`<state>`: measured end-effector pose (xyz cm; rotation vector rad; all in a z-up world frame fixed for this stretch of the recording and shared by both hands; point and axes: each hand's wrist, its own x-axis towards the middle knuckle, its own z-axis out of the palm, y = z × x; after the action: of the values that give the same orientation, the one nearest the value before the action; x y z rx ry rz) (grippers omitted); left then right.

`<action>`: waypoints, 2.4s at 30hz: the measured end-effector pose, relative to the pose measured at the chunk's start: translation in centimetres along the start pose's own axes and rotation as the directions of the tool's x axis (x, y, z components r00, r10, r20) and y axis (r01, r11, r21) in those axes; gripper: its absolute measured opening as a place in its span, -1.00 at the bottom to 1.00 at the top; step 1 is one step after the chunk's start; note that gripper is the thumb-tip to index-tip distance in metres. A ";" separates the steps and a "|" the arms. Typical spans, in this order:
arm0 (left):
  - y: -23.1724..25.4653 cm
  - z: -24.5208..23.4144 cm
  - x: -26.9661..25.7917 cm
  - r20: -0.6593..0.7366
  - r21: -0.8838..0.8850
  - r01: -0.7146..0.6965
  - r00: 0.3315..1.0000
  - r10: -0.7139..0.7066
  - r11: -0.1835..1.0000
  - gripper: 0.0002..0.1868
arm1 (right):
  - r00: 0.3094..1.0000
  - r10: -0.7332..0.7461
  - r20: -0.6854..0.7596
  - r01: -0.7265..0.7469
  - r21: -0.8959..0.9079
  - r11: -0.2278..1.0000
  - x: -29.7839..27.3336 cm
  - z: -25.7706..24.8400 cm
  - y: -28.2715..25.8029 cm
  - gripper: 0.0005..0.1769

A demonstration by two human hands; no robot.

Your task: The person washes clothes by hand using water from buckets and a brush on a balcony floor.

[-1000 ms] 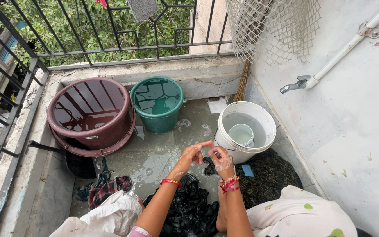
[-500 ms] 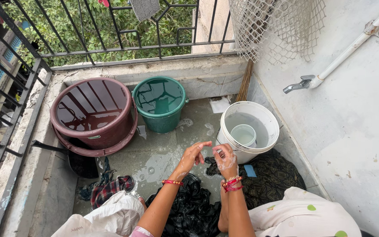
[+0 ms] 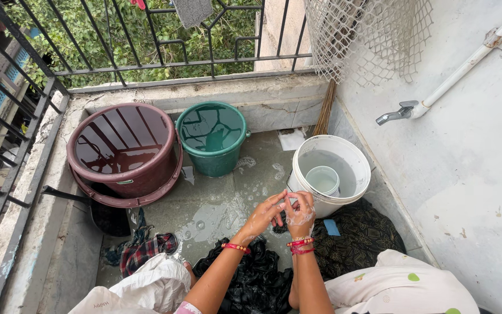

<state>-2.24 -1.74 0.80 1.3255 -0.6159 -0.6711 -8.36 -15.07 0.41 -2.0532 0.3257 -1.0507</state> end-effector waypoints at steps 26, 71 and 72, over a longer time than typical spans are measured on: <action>2.2 0.2 -0.2 -0.471 0.324 0.068 0.877 0.098 0.943 -0.77 | 0.970 0.025 0.240 -0.085 0.244 0.966 -0.1 0.6 1.0 -0.87; 4.0 -46.8 -33.6 -0.995 -0.094 0.992 -0.097 -0.028 -0.082 -0.10 | 0.812 0.286 0.509 -0.508 0.372 0.777 -1.6 8.9 9.9 -0.67; 3.9 -46.8 -33.6 -0.989 -0.080 0.991 -0.093 -0.119 -0.110 -0.09 | 0.810 0.288 0.511 -0.510 0.370 0.777 -1.7 8.9 9.9 -0.67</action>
<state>10.28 54.52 -2.86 2.8466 1.2149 -0.4387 -1.39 -15.93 -11.03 -1.5785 0.2291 -0.3352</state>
